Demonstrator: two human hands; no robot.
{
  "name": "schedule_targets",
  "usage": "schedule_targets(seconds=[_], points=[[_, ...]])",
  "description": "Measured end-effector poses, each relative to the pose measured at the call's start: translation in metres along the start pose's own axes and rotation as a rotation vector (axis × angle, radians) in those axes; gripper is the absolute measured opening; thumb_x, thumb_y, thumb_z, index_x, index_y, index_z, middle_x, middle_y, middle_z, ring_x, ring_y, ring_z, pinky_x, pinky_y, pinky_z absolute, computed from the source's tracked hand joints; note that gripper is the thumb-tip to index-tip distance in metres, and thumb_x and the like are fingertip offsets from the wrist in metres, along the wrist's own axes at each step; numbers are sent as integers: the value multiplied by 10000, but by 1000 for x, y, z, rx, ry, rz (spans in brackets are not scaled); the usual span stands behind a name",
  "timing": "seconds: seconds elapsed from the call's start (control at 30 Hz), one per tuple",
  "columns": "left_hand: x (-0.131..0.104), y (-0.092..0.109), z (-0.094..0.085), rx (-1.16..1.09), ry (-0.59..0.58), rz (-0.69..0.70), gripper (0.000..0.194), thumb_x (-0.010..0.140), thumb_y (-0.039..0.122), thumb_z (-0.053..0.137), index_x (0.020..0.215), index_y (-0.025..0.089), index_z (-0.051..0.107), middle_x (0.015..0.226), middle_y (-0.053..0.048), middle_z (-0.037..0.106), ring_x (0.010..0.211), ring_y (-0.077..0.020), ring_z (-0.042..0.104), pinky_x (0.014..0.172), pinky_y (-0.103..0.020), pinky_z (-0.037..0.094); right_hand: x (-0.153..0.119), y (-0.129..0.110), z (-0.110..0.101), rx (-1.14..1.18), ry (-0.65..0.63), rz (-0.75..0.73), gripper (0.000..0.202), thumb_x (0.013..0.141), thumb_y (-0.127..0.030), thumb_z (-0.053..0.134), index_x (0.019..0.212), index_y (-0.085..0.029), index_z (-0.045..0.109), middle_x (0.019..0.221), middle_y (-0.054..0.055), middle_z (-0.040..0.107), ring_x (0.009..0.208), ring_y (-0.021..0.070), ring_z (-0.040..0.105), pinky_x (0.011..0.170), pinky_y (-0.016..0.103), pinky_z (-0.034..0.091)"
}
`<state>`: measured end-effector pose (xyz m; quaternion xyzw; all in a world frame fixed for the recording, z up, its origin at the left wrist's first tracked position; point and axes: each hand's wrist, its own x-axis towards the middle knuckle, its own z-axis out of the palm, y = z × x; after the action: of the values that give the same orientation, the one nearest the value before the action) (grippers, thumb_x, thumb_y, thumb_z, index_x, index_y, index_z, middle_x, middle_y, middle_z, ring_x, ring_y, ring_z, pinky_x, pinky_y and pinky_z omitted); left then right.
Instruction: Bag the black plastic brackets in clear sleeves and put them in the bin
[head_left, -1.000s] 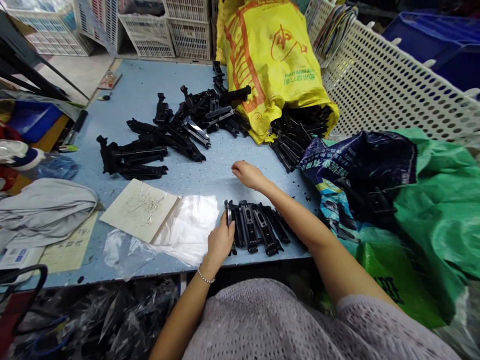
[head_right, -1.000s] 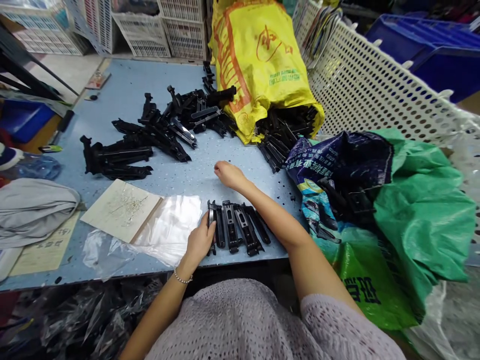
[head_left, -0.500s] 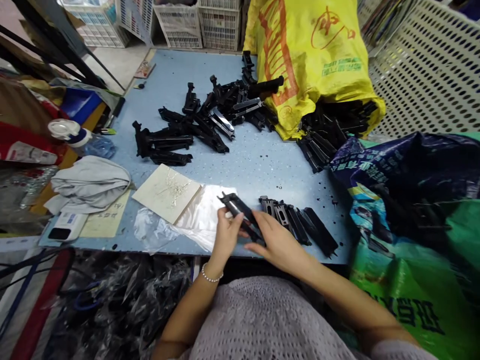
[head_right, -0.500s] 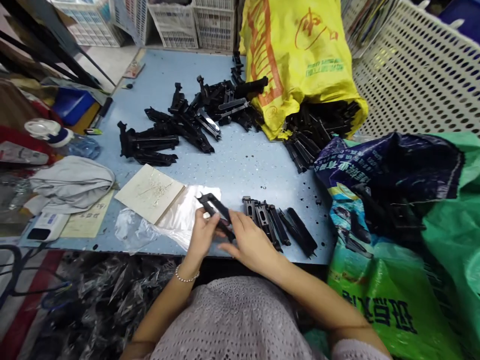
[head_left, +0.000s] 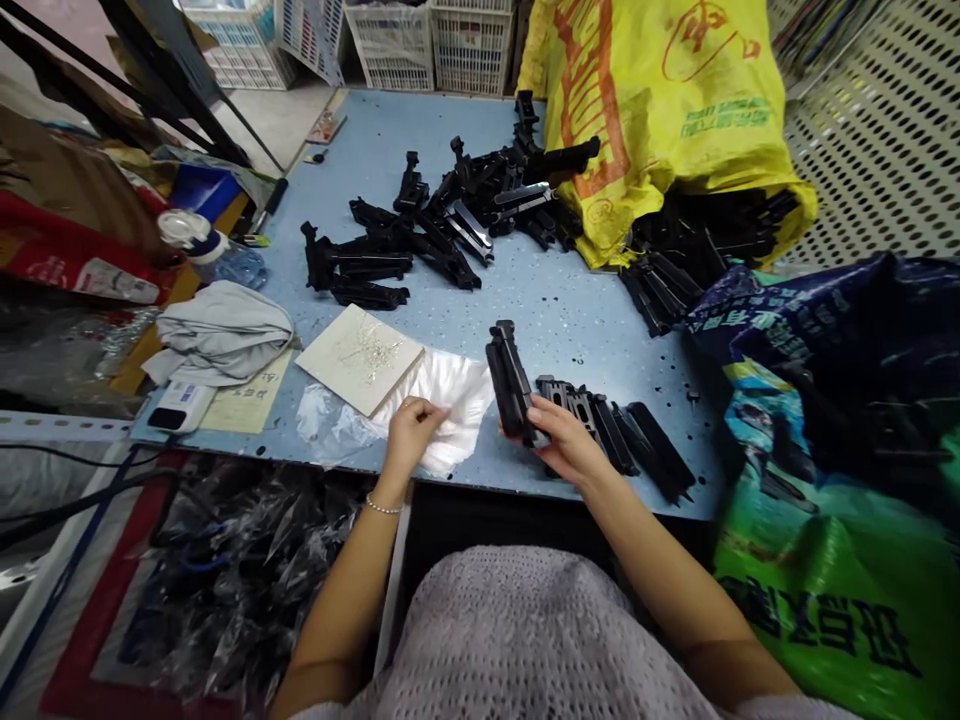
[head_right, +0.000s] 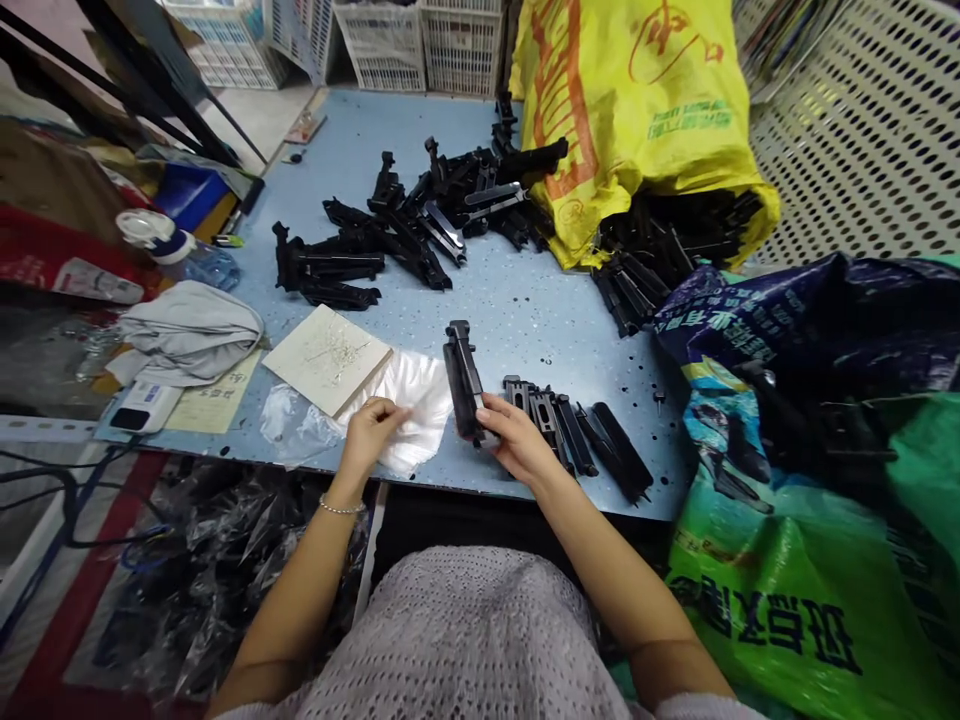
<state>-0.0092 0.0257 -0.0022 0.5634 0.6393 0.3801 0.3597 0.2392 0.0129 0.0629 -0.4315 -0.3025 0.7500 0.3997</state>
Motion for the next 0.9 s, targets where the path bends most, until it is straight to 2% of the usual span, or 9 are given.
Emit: schedule_targets(seconds=[0.17,0.27,0.37,0.5,0.6,0.7,0.77,0.83,0.9], points=[[4,4,-7,-188,-5,7,159,770,330,706,741,174,719,922,-59,625,912,-179,619,847,-309,486,34,12,27,182,-149,120,358,736,-388,771,986,-148,686,954,103,714,869,223,681,833,387,559],[0,13,-10,-231,60,42,136,780,296,681,812,163,690,961,-71,645,907,-179,637,829,-311,514,49,22,37,196,-67,116,295,696,-344,805,856,-126,689,861,86,700,802,189,660,795,366,561],[-2,19,-19,-64,58,150,129,825,156,551,879,172,667,1051,-88,674,999,-199,637,904,-358,513,49,25,35,199,68,75,255,690,-330,811,787,-137,677,813,58,681,772,165,642,790,363,558],[5,19,-25,293,-98,275,425,778,7,427,1027,187,721,1215,-101,667,1170,-252,587,1078,-475,419,26,16,29,128,71,1,291,749,-357,774,964,-179,692,910,49,704,824,170,663,786,321,560],[14,17,-25,240,-109,244,543,785,29,445,1271,184,632,1339,-111,602,1226,-247,567,1076,-441,445,7,15,28,151,-75,56,367,800,-432,720,1068,-188,659,1000,80,714,831,188,692,720,297,582],[19,17,-31,131,-95,246,622,806,56,467,1406,216,508,1461,-110,491,1273,-230,536,1032,-382,486,5,28,26,236,-244,327,426,795,-472,715,1043,-137,629,923,112,717,705,171,700,621,264,593],[15,21,-37,134,-105,301,664,828,54,452,1464,243,426,1514,-102,428,1345,-232,473,1079,-395,453,14,40,25,286,-261,445,420,778,-450,734,1003,-116,614,841,103,706,624,144,680,566,228,579],[4,28,-38,173,-184,398,702,848,38,418,1508,264,342,1549,-88,383,1416,-236,388,1149,-433,384,27,47,26,294,-230,431,401,768,-439,735,979,-122,609,821,87,693,591,130,658,532,216,561],[-13,38,-35,191,-330,510,745,853,14,378,1537,287,262,1572,-69,349,1449,-231,338,1186,-457,339,36,47,31,182,-172,316,361,788,-442,703,963,-137,620,813,65,681,589,125,636,526,223,545]])
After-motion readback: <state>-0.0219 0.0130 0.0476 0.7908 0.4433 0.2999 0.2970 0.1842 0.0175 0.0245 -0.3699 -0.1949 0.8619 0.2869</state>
